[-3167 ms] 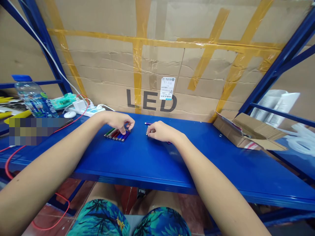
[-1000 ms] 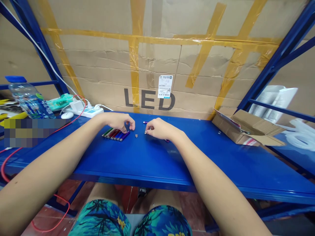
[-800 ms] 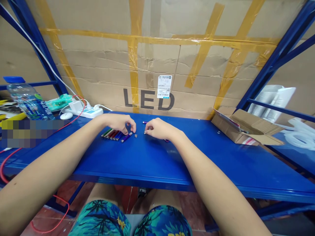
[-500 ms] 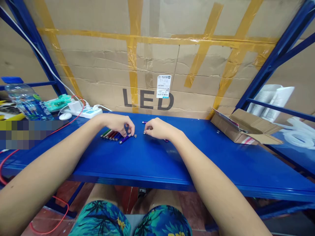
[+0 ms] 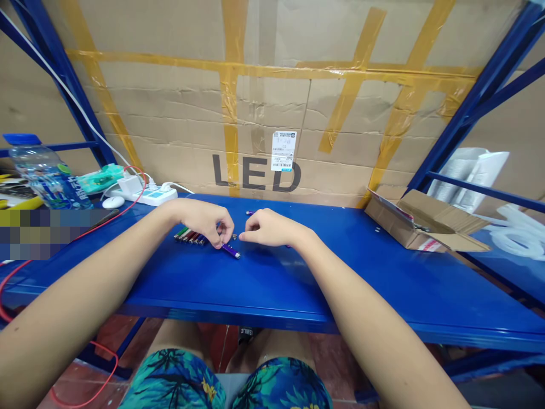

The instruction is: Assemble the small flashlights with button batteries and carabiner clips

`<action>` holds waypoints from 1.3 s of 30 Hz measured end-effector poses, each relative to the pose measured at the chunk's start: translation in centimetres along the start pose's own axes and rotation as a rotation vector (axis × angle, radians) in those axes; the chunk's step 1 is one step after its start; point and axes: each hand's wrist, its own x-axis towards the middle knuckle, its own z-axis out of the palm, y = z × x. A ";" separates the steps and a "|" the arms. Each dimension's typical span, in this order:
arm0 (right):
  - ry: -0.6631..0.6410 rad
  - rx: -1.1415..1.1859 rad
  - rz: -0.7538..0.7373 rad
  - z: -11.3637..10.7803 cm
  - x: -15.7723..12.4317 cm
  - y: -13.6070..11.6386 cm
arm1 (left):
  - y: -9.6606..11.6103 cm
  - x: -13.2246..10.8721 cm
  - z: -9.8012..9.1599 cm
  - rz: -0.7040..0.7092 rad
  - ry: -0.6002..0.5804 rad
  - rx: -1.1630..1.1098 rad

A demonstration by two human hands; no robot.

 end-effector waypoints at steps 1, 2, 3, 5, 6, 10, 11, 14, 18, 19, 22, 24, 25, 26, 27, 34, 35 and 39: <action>-0.034 0.037 -0.002 0.1 0.0 -0.2 | 0.3 -0.2 -0.1 0.039 0.014 -0.040; -0.060 0.076 -0.001 0.1 -0.1 -0.4 | 0.5 -0.4 -0.1 0.083 0.043 -0.082; -0.074 0.111 0.003 0.0 -0.1 -0.6 | 0.7 -0.4 -0.2 0.125 0.082 -0.116; -0.076 0.158 0.017 -0.2 -0.2 -0.9 | 0.9 -0.2 -0.1 0.182 0.182 -0.147; -0.067 0.170 0.029 -0.5 -0.3 -0.9 | 0.9 0.0 0.0 0.195 0.237 -0.150; -0.083 0.141 0.120 -2.0 -1.0 -0.1 | 1.0 1.5 0.8 0.196 0.513 -0.172; -0.082 0.134 0.145 -2.4 -1.3 0.5 | 1.1 1.9 1.1 0.192 0.584 -0.148; 0.003 0.166 0.229 -3.3 -2.4 2.7 | 1.2 3.2 2.2 0.216 0.681 0.056; 0.117 0.200 0.273 -3.7 -3.3 5.0 | 1.1 4.6 3.8 0.226 0.601 0.361; 0.130 0.200 0.268 -3.6 -3.3 5.2 | 1.1 4.8 4.1 0.221 0.580 0.398; 0.146 0.215 0.246 -3.2 -3.2 4.8 | 1.2 5.2 4.7 0.190 0.570 0.454; 0.145 0.232 0.226 -2.9 -3.0 4.3 | 1.5 5.3 4.9 0.159 0.576 0.475; 0.143 0.237 0.218 -2.8 -2.9 4.0 | 1.6 5.3 4.9 0.149 0.577 0.479; 0.141 0.242 0.210 -2.6 -2.8 3.9 | 1.8 5.3 5.0 0.144 0.577 0.478; 0.139 0.245 0.203 -2.6 -2.8 3.8 | 1.9 5.3 5.0 0.143 0.577 0.473; 0.114 0.231 0.217 -2.4 -2.7 3.9 | 2.0 5.3 5.2 0.147 0.581 0.425; 0.111 0.228 0.218 -2.4 -2.7 4.0 | 2.0 5.3 5.2 0.146 0.581 0.423; 0.102 0.229 0.205 -2.3 -2.7 4.3 | 2.0 5.3 5.2 0.151 0.579 0.421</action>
